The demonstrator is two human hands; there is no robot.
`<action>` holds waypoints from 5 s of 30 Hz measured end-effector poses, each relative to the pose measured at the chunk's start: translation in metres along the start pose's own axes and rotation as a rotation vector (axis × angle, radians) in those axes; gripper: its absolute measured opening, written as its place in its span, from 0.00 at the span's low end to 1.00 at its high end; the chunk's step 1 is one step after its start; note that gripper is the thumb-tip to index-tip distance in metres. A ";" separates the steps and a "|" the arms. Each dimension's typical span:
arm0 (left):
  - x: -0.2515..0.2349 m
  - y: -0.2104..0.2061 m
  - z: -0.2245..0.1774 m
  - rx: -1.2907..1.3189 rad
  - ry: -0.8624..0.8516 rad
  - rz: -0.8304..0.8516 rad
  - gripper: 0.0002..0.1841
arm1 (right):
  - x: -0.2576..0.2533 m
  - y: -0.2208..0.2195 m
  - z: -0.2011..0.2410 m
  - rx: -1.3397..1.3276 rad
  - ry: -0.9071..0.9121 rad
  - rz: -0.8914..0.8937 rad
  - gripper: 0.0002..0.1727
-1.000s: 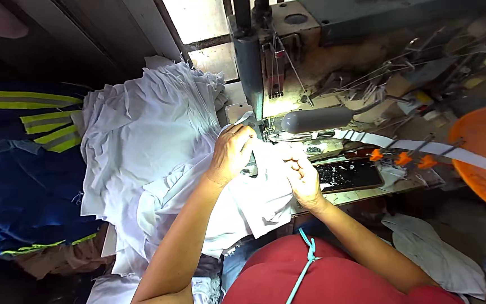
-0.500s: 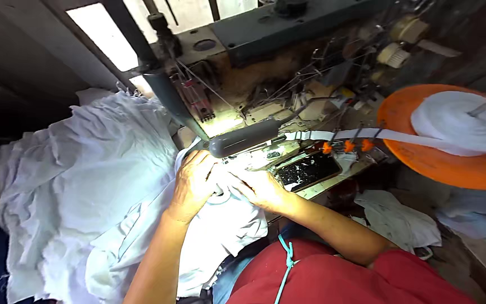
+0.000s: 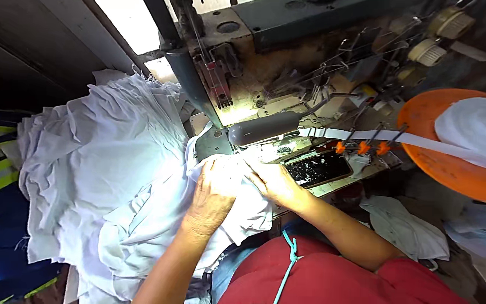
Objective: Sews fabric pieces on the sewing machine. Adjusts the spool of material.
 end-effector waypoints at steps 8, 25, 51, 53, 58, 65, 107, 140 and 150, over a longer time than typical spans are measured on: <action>0.013 -0.014 0.010 0.141 0.224 -0.037 0.18 | 0.033 -0.004 -0.021 -0.252 -0.078 -0.191 0.23; -0.012 -0.020 0.022 0.300 0.233 0.010 0.18 | 0.044 -0.006 -0.031 -0.906 -0.327 -0.120 0.10; -0.025 -0.023 0.043 0.347 0.416 0.156 0.18 | 0.035 0.002 -0.032 -0.717 -0.240 -0.232 0.13; -0.037 -0.025 0.051 0.309 0.441 0.250 0.14 | 0.030 0.001 -0.033 -0.669 -0.245 -0.247 0.13; -0.049 -0.069 0.091 0.212 0.330 0.167 0.12 | 0.020 0.000 -0.034 -0.604 -0.145 -0.313 0.08; -0.034 -0.020 0.096 0.411 0.470 -0.171 0.14 | 0.034 0.006 -0.022 -0.320 -0.058 -0.274 0.10; 0.034 0.043 0.042 -0.055 0.175 -0.203 0.12 | 0.086 0.028 0.021 -0.908 -0.127 0.283 0.10; -0.029 -0.006 0.064 0.214 0.137 0.139 0.15 | 0.014 -0.002 -0.018 -0.796 -0.219 0.123 0.08; -0.008 0.021 0.061 0.013 0.282 -0.069 0.17 | -0.019 0.003 -0.008 -0.756 -0.163 0.155 0.13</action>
Point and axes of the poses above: each hand's wrist, its own x-axis away from the middle knuckle, its own y-axis out of the back of the hand, z = x × y, the point moved 9 cm from there along -x, towards the middle knuckle, and after that the axes turned 3 degrees about -x, right-handed, at the moved point
